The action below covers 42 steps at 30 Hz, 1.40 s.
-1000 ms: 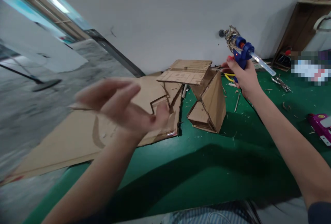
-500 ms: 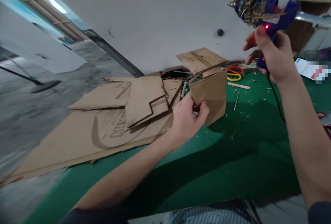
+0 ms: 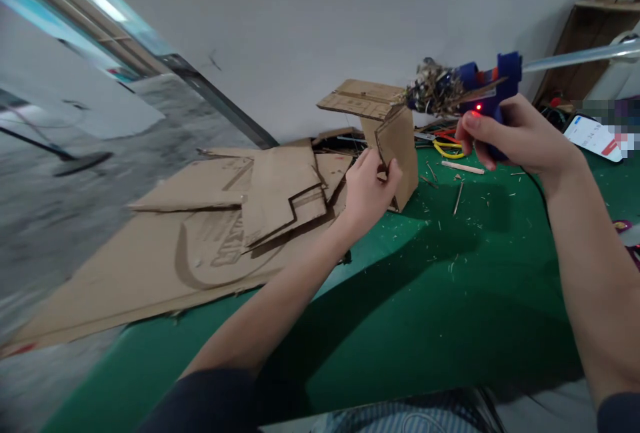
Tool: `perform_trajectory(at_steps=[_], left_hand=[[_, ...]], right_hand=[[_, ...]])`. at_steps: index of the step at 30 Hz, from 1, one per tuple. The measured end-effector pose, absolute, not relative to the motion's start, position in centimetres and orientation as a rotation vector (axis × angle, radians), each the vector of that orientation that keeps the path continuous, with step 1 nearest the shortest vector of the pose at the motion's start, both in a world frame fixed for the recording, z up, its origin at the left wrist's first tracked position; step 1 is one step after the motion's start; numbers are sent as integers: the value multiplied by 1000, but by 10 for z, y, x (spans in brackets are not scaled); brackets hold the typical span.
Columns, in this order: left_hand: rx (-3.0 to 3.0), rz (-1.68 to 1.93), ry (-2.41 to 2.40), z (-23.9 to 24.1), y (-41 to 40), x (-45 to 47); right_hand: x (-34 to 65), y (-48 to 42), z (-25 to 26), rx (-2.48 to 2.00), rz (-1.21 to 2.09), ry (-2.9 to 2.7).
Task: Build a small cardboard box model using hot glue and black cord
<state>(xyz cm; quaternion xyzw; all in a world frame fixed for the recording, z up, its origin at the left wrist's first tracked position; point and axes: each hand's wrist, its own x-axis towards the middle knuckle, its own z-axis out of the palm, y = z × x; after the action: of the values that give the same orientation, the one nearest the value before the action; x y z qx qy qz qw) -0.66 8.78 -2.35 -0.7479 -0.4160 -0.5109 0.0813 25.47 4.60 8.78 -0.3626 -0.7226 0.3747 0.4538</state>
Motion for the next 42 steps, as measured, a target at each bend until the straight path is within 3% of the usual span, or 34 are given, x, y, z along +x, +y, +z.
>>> perform_trajectory(at_steps=[42], left_hand=[[-2251,-1311,-1245,-25,85,-10]], right_hand=[[240,54,78,-949,905,-1979]])
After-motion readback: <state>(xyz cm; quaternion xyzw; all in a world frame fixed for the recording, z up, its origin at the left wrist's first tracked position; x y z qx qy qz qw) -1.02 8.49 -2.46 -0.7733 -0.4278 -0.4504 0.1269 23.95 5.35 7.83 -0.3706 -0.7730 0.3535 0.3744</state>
